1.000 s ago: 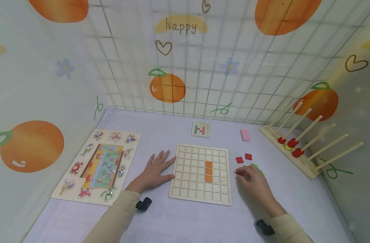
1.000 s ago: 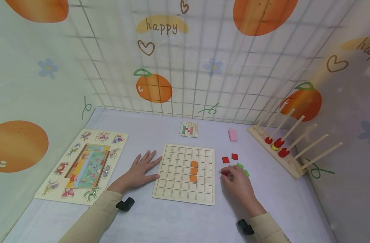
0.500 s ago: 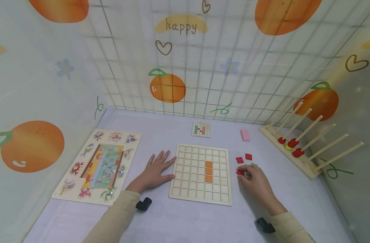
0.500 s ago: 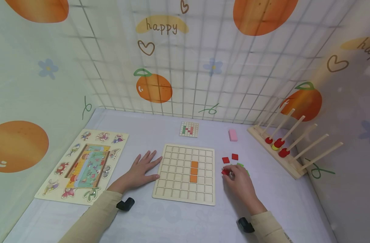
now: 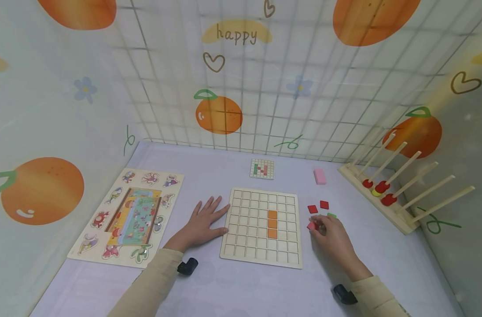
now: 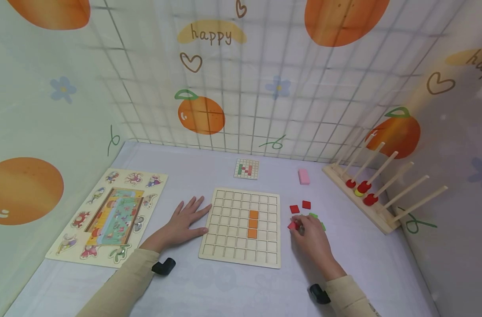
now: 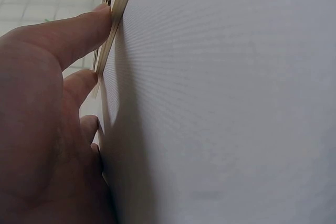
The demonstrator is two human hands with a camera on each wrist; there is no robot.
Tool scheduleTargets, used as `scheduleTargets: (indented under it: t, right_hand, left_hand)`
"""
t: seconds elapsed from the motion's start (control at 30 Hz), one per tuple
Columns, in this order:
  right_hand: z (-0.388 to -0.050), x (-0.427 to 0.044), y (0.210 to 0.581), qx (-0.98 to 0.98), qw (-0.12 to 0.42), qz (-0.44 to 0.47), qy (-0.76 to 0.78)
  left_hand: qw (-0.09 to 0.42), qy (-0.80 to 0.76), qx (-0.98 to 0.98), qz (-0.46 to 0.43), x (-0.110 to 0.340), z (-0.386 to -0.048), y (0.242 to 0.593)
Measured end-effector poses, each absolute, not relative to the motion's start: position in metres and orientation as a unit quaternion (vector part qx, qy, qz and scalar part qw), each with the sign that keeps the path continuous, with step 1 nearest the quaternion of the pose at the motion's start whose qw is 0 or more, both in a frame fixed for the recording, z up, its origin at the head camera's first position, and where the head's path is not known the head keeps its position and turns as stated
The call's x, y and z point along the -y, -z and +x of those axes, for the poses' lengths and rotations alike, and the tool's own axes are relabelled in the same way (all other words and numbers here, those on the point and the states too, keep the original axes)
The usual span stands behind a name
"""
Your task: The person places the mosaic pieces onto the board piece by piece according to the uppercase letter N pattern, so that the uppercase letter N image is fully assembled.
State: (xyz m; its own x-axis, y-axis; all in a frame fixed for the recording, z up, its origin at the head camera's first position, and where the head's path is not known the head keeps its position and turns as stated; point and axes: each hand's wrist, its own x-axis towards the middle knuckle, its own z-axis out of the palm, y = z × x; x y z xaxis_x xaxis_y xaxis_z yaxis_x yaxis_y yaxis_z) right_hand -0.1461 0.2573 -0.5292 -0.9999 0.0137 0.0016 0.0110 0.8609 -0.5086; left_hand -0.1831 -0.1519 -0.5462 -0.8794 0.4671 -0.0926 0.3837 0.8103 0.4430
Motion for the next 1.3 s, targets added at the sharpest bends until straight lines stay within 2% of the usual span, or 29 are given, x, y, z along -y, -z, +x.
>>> scheduleTargets:
  t: [0.8,1.3]
  right_hand:
    - [-0.1442,-0.2598,0.5294,0.961,0.014,0.038,-0.273]
    - [-0.1438,-0.2577,0.5273,0.952,-0.009,0.011,-0.305]
  left_hand:
    - [0.101,-0.214,-0.946,0.223,0.1522,-0.1821,0.5451]
    - [0.100,-0.212,-0.946,0.222,0.1516,-0.1818,0.5450]
